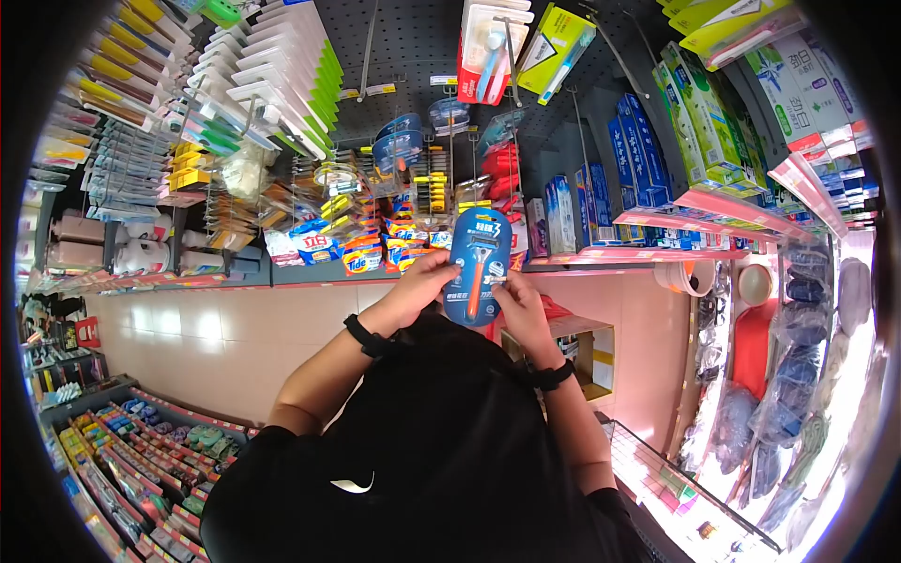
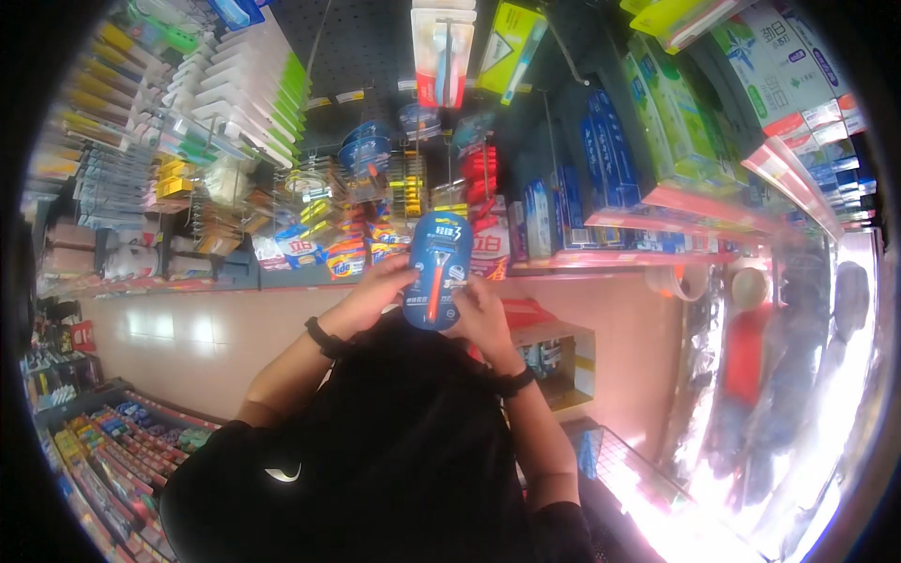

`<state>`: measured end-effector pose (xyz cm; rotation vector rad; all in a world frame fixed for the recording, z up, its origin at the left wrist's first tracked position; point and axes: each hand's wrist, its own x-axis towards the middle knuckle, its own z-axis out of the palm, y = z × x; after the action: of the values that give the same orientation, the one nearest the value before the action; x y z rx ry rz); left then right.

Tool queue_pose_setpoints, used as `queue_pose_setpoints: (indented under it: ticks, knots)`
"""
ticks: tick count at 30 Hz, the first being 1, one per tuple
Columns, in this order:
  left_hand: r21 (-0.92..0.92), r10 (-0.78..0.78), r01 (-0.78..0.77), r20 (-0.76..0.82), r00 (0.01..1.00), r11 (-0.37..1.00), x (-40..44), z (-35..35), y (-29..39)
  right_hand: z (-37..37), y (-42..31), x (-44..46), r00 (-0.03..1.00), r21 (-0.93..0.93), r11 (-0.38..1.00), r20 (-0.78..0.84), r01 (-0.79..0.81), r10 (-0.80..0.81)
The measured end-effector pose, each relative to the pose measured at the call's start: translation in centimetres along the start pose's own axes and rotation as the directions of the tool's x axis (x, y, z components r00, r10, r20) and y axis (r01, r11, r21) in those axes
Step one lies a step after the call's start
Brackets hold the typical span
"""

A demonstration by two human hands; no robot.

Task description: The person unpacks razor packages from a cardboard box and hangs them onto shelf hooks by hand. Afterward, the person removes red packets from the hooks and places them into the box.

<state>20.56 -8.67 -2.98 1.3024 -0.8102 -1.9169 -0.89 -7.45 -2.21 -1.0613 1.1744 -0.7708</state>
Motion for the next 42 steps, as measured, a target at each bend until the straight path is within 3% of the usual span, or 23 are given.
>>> queue_pose_setpoints:
  ticks: [3,5,10,14,22,29,37,40,42]
  knots:
    - [-0.053,0.004,-0.007,-0.061,0.998,0.999,-0.7,0.4,0.4,0.0,1.5,0.7,1.0,0.017,1.0,0.0,0.025,-0.025]
    - [-0.065,0.052,-0.058,-0.096,0.994,0.996,-0.6,-0.4,-0.4,0.0,3.1,2.0,0.984,-0.204,0.962,0.048,0.179,-0.172]
    - [-0.137,0.118,-0.154,-0.239,0.964,0.979,-1.5,-2.5,-0.4,2.3,2.9,4.5,0.979,-0.247,0.951,0.133,0.184,-0.155]
    - [-0.185,0.087,-0.154,-0.329,0.94,0.971,-2.1,-4.0,-0.1,4.0,2.3,6.2,0.973,-0.267,0.946,0.187,0.185,-0.137]
    - [-0.223,0.101,-0.193,-0.368,0.924,0.956,-2.6,-6.6,0.7,6.3,2.4,9.1,0.961,-0.359,0.917,0.264,0.176,-0.081]
    - [-0.196,0.094,-0.171,-0.351,0.932,0.965,-1.6,-8.3,0.4,6.9,5.2,11.2,0.969,-0.351,0.922,0.232,0.162,-0.082]
    - [-0.166,0.091,-0.151,-0.324,0.942,0.975,1.7,-10.7,-1.1,8.3,2.8,12.3,0.988,-0.411,0.91,0.155,0.061,0.004]
    - [-0.111,0.159,-0.21,-0.35,0.923,0.971,3.2,-11.5,-1.4,8.7,3.8,13.6,0.992,-0.436,0.896,0.121,0.082,-0.032]
    - [-0.101,0.131,-0.178,-0.364,0.922,0.979,3.6,-11.8,-1.0,9.0,4.2,14.4,0.995,-0.375,0.927,0.082,-0.02,0.054]
